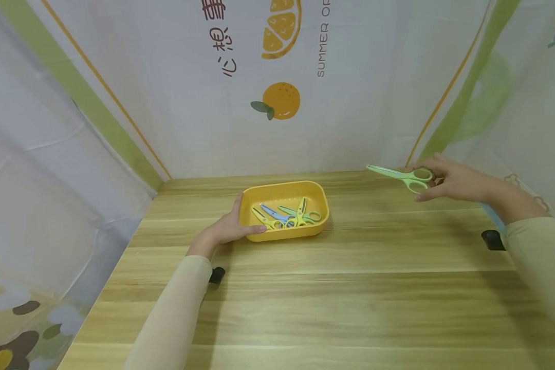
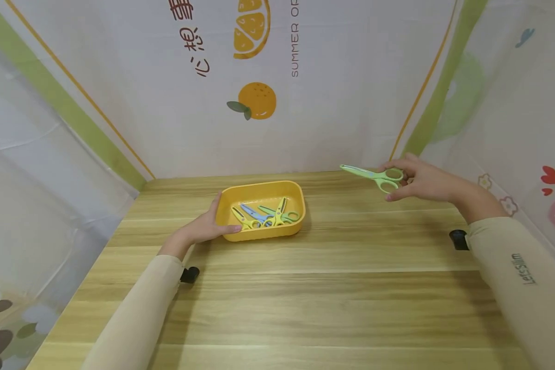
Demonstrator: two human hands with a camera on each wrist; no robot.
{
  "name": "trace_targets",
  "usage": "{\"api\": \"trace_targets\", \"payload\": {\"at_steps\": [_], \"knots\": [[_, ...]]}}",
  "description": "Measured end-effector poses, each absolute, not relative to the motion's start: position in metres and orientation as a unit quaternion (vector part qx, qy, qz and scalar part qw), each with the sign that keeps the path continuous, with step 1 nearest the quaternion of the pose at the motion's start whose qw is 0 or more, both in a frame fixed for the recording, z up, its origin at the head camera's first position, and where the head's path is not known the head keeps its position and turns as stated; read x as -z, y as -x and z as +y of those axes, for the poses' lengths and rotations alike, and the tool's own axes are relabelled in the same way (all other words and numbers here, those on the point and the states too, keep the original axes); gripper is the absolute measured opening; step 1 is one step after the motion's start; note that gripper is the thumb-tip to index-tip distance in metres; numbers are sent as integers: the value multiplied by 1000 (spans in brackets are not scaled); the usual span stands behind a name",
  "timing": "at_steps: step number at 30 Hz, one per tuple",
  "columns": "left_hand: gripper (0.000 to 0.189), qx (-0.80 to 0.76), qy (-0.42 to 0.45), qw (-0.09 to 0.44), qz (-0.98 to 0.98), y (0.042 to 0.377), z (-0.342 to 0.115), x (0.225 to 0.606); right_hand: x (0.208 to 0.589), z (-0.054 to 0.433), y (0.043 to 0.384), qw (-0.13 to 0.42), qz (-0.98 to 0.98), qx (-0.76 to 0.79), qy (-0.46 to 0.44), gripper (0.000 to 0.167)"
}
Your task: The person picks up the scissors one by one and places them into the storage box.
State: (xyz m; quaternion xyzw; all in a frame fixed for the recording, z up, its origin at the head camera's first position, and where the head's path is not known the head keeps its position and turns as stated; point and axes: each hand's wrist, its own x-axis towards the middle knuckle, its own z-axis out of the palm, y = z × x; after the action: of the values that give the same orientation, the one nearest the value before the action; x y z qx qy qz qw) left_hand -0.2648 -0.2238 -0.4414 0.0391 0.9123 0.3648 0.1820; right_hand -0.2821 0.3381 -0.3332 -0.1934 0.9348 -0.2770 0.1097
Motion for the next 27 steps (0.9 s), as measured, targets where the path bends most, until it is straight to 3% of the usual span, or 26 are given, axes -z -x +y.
{"api": "trace_targets", "payload": {"at_steps": [27], "knots": [[141, -369, -42, 181, 911, 264, -225, 442, 294, 252, 307, 151, 919, 268, 245, 64]]}}
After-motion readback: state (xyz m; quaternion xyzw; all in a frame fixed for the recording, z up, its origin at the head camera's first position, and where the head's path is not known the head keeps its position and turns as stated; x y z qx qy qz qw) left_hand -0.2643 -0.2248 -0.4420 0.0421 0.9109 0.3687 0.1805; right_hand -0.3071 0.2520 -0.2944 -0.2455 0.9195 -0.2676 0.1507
